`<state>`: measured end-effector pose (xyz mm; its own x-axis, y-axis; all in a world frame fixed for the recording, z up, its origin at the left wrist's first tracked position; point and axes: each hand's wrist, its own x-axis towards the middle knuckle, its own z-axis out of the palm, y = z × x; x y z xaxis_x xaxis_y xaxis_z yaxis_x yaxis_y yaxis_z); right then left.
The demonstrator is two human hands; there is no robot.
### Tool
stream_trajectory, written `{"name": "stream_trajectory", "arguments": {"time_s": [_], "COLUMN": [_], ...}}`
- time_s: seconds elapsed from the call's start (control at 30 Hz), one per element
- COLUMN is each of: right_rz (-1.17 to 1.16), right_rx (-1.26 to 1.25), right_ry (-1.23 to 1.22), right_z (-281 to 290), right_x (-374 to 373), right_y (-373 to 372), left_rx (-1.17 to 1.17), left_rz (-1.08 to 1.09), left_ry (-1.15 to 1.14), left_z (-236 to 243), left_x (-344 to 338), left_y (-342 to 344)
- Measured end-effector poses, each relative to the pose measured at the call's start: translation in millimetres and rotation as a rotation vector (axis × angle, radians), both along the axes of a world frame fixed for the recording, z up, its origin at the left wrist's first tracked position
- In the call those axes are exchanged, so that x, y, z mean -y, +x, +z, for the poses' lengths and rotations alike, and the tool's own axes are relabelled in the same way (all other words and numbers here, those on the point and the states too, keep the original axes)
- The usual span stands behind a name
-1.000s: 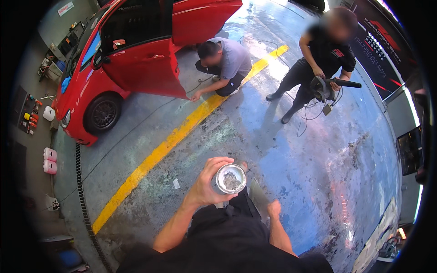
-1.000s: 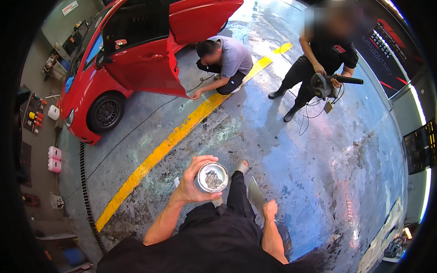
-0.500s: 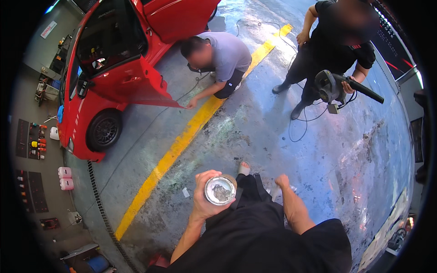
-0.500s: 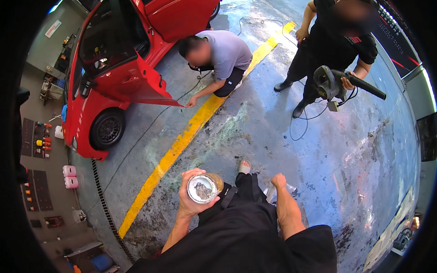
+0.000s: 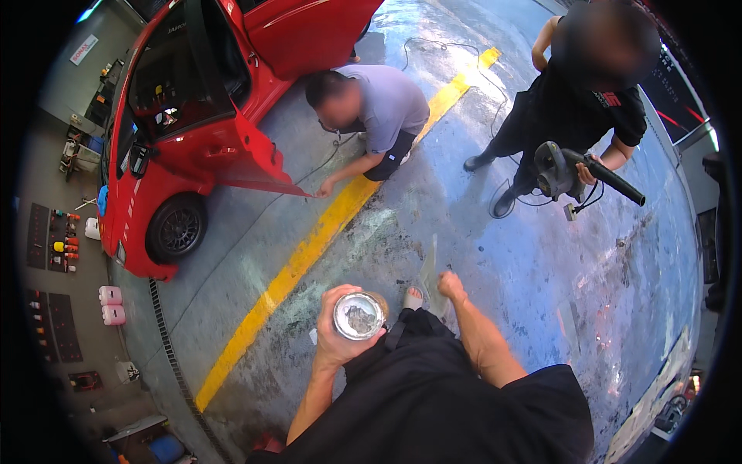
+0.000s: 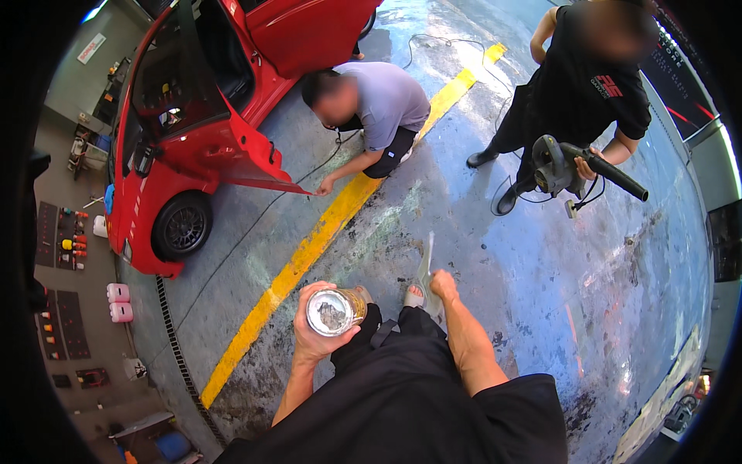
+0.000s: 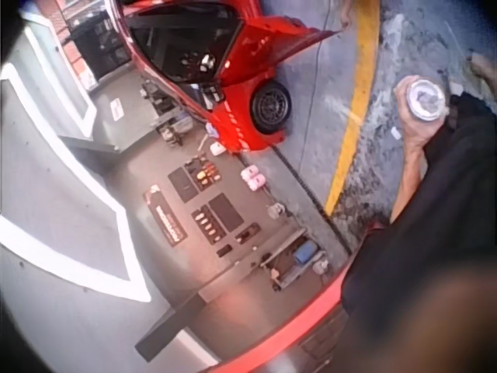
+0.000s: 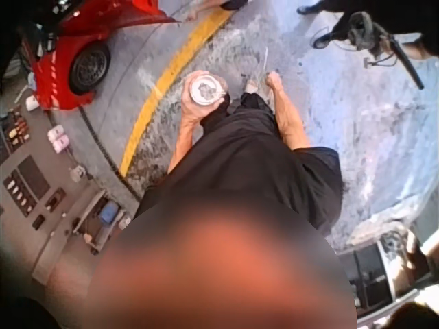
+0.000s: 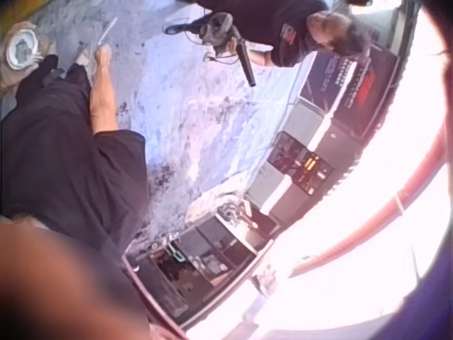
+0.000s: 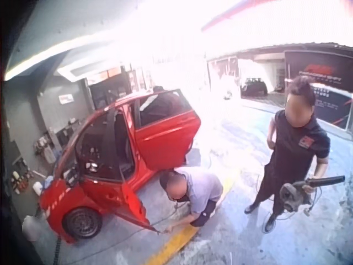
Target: The person walks to a white car, kneels, and uses a small tool to apply a substance from a container to a scratch on the rear bumper. They repeatedly dip the tool and work on the same spot.
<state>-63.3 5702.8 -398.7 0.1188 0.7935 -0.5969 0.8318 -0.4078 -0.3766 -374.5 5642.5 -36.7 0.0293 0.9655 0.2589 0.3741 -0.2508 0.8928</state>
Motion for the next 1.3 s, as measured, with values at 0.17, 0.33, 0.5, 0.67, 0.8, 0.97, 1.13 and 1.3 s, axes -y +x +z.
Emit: {"name": "stream_trajectory", "arguments": {"time_s": [0.17, 0.33, 0.5, 0.67, 0.8, 0.97, 1.13, 1.3], "right_rz": [0.448, 0.066, -0.008, 0.083, 0.101, 0.039, -0.117, -0.174], "right_rx": [-0.051, -0.036, -0.045, -0.019, -0.008, 0.020, 0.035, 0.005], "right_ry": [-0.390, -0.283, -0.203, -0.225, -0.326, -0.431, -0.459, -0.342], "right_z": [-27, -9, 3, -57, -75, -51, -44, -40], "right_x": [49, 31, 21, 35, 37, 12, -46, -134], "right_y": [-5, 24, 44, 65, 81, 96, 109, 138], "left_rx": [0.015, 0.002, 0.001, 0.045, -0.066, -0.093, -0.064, -0.025], "left_rz": [0.013, 0.013, -0.025, -0.085, -0.167, -0.255, -0.361, -0.474], "left_ry": [0.034, 0.035, 0.031, 0.015, 0.043, 0.043, 0.068, 0.109], "left_z": [0, -7, -13, -16, -10, -6, -16, -11], "left_x": [-9, -13, -22, -41, -71, -119, -202, -321], "left_y": [-2, -2, 7, 26, 45, 66, 84, 112]}}
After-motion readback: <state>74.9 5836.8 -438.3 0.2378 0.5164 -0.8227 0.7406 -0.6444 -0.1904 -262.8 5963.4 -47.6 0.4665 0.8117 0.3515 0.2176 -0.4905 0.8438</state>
